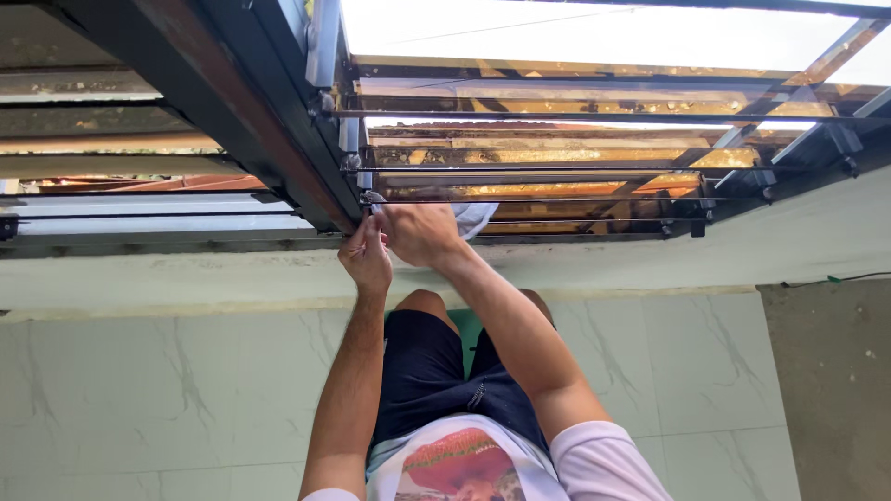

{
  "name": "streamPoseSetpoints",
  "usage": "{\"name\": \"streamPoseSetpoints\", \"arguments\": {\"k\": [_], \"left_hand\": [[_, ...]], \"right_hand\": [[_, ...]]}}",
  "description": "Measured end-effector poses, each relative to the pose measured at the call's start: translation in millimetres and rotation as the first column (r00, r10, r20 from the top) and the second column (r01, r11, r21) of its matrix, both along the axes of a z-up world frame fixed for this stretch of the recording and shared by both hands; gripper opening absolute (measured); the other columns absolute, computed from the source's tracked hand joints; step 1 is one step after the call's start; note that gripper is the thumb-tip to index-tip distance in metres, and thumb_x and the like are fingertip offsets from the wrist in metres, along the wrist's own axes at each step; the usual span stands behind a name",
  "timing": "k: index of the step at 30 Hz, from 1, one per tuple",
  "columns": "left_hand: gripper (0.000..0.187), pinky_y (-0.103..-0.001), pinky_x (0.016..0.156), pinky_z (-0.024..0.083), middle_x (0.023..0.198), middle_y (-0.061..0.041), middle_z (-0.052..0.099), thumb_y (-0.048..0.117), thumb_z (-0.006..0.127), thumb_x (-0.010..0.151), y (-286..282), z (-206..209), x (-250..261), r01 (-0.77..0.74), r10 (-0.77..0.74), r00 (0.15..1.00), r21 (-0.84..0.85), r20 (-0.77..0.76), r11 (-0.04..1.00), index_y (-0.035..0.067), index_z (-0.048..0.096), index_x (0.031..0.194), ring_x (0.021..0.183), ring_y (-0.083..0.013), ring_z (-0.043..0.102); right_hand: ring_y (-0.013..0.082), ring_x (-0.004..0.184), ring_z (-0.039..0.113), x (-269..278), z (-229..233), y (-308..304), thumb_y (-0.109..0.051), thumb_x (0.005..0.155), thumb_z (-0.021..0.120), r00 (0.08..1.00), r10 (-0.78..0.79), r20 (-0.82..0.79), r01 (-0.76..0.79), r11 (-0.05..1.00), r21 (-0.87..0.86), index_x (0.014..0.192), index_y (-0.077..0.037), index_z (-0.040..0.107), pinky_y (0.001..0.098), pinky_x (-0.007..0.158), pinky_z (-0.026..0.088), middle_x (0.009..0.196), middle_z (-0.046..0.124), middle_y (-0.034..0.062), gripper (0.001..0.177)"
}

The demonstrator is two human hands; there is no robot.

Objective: The person stands on a green plastic stool and wipes the horizontal bars of a metal security railing with a cloth. They systematically clean each bar from one end to the other, occasionally adjusting their grip and position to reach different sections.

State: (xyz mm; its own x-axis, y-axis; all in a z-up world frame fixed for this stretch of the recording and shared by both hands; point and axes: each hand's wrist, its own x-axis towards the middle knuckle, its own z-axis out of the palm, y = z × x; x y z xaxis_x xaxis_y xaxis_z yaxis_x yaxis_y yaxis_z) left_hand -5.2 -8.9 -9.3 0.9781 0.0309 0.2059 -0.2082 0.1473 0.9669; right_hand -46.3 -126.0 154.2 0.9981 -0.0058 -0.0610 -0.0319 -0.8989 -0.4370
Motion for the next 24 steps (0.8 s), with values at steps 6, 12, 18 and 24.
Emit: {"name": "streamPoseSetpoints", "arguments": {"k": [6,12,18,24], "left_hand": [[0.025,-0.022,0.058,0.050,0.083,-0.002,0.073,0.013,0.063,0.104,-6.5,-4.7,7.0,-0.028,0.028,1.000,-0.082,0.006,0.996,-0.003,0.075,0.119,0.066,-0.0058,0.060],[0.026,-0.022,0.055,0.051,0.086,-0.003,0.073,0.016,0.066,0.103,-3.7,-2.7,5.8,-0.024,0.025,1.000,-0.079,0.012,0.997,-0.003,0.074,0.118,0.062,-0.0075,0.062],[0.026,-0.023,0.049,0.043,0.070,-0.002,0.070,0.018,0.068,0.101,-3.0,-6.3,0.7,-0.009,-0.004,0.992,-0.106,-0.123,0.994,-0.001,0.075,0.117,0.055,-0.0085,0.061],[0.027,-0.022,0.049,0.044,0.064,0.000,0.068,0.023,0.067,0.103,0.9,-10.8,1.6,0.047,-0.054,0.991,-0.060,-0.126,0.997,0.002,0.075,0.118,0.053,-0.0085,0.063]], "right_hand": [[0.0380,0.086,0.069,8.1,8.0,-9.1,-0.033,0.097,0.053,0.984,-0.071,0.163,0.059,0.995,0.074,0.112,-0.010,0.069,0.0536,0.068,0.053,0.097,0.073,0.0151,0.031],[0.0342,0.079,0.071,-9.6,-56.2,-67.9,-0.031,0.104,0.042,0.995,-0.025,0.092,0.041,0.983,-0.180,0.116,-0.015,0.069,0.0557,0.065,0.052,0.091,0.074,0.0133,0.034],[0.0302,0.071,0.067,-149.3,-79.2,-279.7,-0.025,0.087,0.071,0.796,-0.131,0.591,0.482,0.728,-0.488,0.087,-0.012,0.073,0.0482,0.063,0.052,0.082,0.069,0.0076,0.013],[0.0246,0.073,0.070,-109.0,-116.6,-227.8,-0.027,0.092,0.068,0.981,-0.188,0.046,0.167,0.704,-0.690,0.085,-0.020,0.076,0.0500,0.063,0.054,0.081,0.072,0.0015,0.012]]}}
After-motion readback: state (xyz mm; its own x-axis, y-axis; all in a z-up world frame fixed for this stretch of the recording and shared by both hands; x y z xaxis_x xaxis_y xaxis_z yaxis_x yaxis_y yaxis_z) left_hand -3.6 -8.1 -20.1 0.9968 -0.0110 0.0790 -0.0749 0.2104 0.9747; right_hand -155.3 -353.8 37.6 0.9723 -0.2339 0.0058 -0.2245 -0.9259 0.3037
